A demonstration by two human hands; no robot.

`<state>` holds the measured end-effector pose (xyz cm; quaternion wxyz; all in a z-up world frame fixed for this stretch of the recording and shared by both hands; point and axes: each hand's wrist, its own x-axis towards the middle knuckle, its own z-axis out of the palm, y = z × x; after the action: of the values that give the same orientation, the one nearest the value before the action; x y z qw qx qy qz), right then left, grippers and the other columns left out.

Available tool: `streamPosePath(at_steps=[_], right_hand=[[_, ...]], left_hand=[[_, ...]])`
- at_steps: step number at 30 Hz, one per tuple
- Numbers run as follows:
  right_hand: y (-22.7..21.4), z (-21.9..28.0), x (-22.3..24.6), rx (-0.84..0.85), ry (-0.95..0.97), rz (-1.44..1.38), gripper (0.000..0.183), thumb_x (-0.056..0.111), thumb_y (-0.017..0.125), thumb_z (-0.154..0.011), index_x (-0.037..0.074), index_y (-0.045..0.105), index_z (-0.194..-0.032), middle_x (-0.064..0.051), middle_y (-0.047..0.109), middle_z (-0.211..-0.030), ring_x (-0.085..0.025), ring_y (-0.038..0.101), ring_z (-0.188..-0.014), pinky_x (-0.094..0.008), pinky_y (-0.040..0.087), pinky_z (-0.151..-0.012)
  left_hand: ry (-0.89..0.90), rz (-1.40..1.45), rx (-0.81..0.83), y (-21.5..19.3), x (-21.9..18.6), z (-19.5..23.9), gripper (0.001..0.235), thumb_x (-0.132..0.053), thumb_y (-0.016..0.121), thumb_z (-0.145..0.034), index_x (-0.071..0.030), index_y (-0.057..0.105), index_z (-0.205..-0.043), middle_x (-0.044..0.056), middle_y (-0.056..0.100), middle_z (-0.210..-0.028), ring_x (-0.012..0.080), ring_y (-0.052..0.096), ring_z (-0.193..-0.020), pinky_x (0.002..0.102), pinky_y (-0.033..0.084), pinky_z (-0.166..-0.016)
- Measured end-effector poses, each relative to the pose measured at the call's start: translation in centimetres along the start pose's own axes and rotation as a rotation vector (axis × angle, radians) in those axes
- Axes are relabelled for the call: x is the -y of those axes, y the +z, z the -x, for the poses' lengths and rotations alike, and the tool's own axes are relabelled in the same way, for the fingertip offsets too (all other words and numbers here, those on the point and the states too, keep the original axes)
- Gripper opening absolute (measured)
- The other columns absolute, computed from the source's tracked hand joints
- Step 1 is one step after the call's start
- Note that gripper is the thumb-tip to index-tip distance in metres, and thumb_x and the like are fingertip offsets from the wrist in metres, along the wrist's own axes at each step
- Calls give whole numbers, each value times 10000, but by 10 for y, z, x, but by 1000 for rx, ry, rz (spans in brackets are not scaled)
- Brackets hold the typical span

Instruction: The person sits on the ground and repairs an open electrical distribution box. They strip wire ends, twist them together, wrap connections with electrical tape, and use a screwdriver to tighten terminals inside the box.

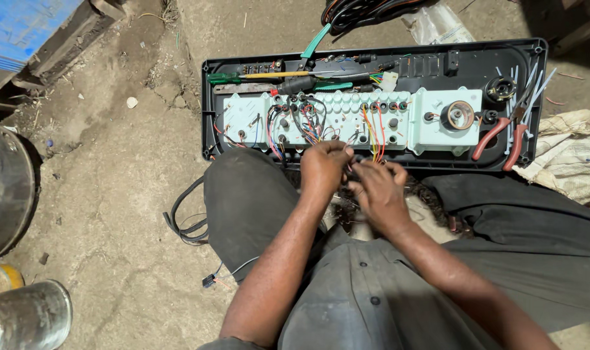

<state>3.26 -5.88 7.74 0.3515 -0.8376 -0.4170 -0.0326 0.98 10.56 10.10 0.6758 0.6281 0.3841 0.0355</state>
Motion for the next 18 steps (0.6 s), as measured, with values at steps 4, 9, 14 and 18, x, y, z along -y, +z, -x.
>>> streamPosePath(at_steps=[4, 9, 14, 18], right_hand=[[0, 9, -6, 60, 19, -103, 199, 157, 730, -922, 101, 691, -1110, -64, 715, -1127, -245, 631, -1176, -439, 397, -1042], [-2, 10, -11, 47, 256, -494, 387, 47, 564, -924, -11, 609, -1304, -120, 724, -1220, -231, 666, -1184, -358, 492, -969], [8, -15, -30, 112, 856, -1030, 319, 146, 505, -1026, -31, 642, -1253, -138, 764, -1105, -163, 709, -988, -292, 519, -736], [17, -47, -53, 271, 1072, -1175, 340, 235, 523, -1049, -45, 696, -1134, -143, 783, -1027, -179, 707, -834, -286, 541, -701]], left_hand=[[33, 38, 111, 4, 25, -6, 291, -62, 754, -876, 101, 736, -1116, 141, 767, -828, 113, 635, -581, 259, 490, -495], [202, -213, -64, 13, 31, 5, 309, -117, 734, -920, 34, 729, -1190, 140, 771, -951, 173, 742, -825, 305, 562, -728], [259, -285, -182, 17, 39, 33, 290, -140, 695, -961, -8, 732, -1216, 140, 764, -1008, 170, 696, -875, 319, 538, -769], [216, 23, -135, 21, 45, 37, 259, -123, 744, -920, 35, 744, -1126, 114, 780, -948, 141, 671, -806, 304, 544, -725]])
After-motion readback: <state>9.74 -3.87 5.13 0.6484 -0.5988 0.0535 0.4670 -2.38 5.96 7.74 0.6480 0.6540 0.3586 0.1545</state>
